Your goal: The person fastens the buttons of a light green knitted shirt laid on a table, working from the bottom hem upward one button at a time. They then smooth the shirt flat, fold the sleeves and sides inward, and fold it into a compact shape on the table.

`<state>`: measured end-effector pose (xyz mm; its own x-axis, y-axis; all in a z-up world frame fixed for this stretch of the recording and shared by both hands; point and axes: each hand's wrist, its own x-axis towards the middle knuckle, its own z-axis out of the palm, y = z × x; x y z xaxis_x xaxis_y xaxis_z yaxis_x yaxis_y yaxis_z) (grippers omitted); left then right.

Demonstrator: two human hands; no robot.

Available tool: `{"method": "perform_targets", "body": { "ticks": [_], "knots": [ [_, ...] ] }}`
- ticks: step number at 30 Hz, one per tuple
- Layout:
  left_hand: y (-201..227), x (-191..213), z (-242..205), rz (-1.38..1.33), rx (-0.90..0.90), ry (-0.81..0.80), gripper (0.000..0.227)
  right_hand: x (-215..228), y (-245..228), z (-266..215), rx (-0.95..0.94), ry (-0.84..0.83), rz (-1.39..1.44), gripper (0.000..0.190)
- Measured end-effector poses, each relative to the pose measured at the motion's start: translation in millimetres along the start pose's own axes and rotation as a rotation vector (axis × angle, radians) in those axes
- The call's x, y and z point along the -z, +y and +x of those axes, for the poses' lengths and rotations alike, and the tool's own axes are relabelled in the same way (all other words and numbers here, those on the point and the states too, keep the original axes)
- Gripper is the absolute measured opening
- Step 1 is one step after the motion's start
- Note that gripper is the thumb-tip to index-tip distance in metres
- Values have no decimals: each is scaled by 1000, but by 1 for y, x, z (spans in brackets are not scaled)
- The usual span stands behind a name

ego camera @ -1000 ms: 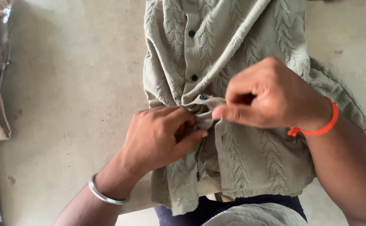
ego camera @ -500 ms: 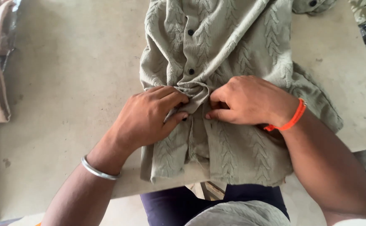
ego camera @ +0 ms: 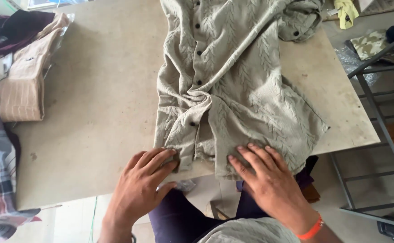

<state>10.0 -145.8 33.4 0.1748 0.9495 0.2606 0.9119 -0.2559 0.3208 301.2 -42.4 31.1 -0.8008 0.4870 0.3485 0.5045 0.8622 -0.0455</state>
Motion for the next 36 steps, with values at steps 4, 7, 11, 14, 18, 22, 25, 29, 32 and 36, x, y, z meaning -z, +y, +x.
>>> {"method": "perform_targets", "body": {
  "ticks": [4, 7, 11, 14, 18, 22, 25, 29, 32, 36],
  "knots": [
    [-4, -39, -41, 2, 2, 141, 21, -25, 5, -44, -120, 155, 94, 41],
    [17, -30, -55, -56, -29, 252, 10, -17, 5, -56, -147, 240, 191, 33],
    [40, -39, -80, -292, -18, 437, 12, 1, 7, -80, -105, 289, 283, 41],
    [55, -71, -96, -557, 98, 674, 15, 3, 5, -92, -197, 450, 338, 45],
    [65, -79, -95, -729, 191, 801, 19, 21, 3, -89, -255, 288, 359, 49],
    [67, -42, -74, -375, 136, 467, 22, 25, 11, -87, 28, -53, 302, 49],
    [66, -44, -74, -226, 80, 129, 17, 20, 7, -91, -116, -267, 460, 46],
    [66, -52, -76, -239, 69, 8, 12, 17, -4, -96, -155, 25, 428, 31],
    [69, -65, -84, -304, 195, 138, 14, 13, -20, -105, -231, 389, 470, 19],
    [71, -124, -120, -705, 479, 743, 20, -14, -29, -120, -228, 610, 526, 14]
  ]
}}
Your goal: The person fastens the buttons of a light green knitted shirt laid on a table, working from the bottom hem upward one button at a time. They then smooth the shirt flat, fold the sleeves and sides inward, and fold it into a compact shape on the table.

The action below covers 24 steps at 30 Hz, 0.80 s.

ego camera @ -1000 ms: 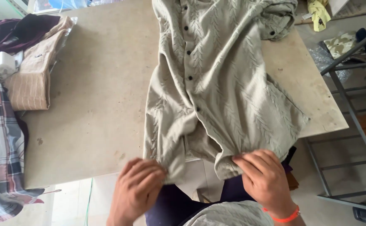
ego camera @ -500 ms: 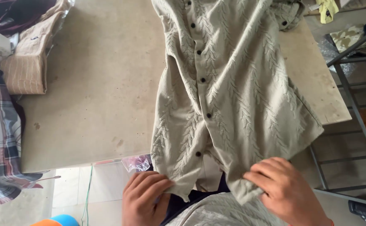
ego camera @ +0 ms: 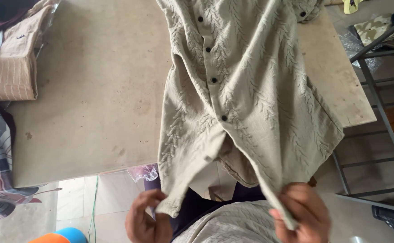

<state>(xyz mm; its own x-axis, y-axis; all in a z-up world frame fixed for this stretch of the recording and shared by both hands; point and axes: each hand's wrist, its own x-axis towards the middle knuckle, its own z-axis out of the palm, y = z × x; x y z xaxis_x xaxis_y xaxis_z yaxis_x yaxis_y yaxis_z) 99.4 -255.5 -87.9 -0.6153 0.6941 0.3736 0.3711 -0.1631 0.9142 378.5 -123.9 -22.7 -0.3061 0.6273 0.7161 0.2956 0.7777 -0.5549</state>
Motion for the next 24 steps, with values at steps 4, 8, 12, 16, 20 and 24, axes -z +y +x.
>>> {"method": "perform_targets", "body": {
  "ticks": [4, 8, 12, 16, 20, 24],
  "knots": [
    [31, -12, 19, -16, -133, -1, 19, -6, 6, 7, 42, -523, -131, 41],
    [49, -13, 35, 343, -116, -517, 21, -16, -4, 27, -11, -672, -135, 38],
    [60, -15, 36, 258, 177, -667, 23, -21, -1, 22, -344, -521, -91, 46],
    [83, -42, 52, 259, 61, -465, 24, -31, -13, 28, -336, -270, -269, 47],
    [86, -65, 61, 412, -162, -306, 23, -45, -24, 39, -219, -255, -247, 35],
    [71, -81, 62, 512, -215, -205, 20, -63, -20, 42, -181, -259, -325, 32]
  ]
}}
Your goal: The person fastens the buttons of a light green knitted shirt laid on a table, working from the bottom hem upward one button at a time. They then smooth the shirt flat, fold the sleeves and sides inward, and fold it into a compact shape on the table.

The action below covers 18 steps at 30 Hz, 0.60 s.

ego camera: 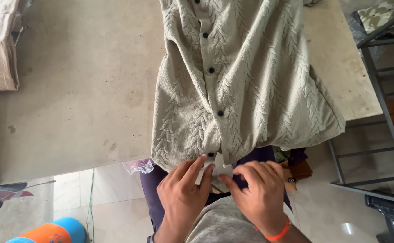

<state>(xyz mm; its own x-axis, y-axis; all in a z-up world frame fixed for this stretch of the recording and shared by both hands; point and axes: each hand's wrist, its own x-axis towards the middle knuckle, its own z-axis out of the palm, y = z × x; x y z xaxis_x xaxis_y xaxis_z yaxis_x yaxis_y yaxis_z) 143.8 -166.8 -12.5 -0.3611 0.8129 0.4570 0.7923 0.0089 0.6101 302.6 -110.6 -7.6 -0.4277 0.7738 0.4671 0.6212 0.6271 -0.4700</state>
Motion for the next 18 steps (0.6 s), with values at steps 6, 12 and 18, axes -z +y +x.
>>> {"method": "perform_targets", "body": {
  "ticks": [6, 12, 18],
  "knots": [
    [-12, -20, -4, 13, -2, 32, 21, -26, 7, 6, -56, 51, -77, 36],
    [-16, -29, 3, 8, -15, 61, 21, -26, 1, 12, -62, 26, -32, 23],
    [-16, -32, 6, 28, 24, 82, 17, -15, 1, 14, -128, -2, -74, 20]
  ]
}}
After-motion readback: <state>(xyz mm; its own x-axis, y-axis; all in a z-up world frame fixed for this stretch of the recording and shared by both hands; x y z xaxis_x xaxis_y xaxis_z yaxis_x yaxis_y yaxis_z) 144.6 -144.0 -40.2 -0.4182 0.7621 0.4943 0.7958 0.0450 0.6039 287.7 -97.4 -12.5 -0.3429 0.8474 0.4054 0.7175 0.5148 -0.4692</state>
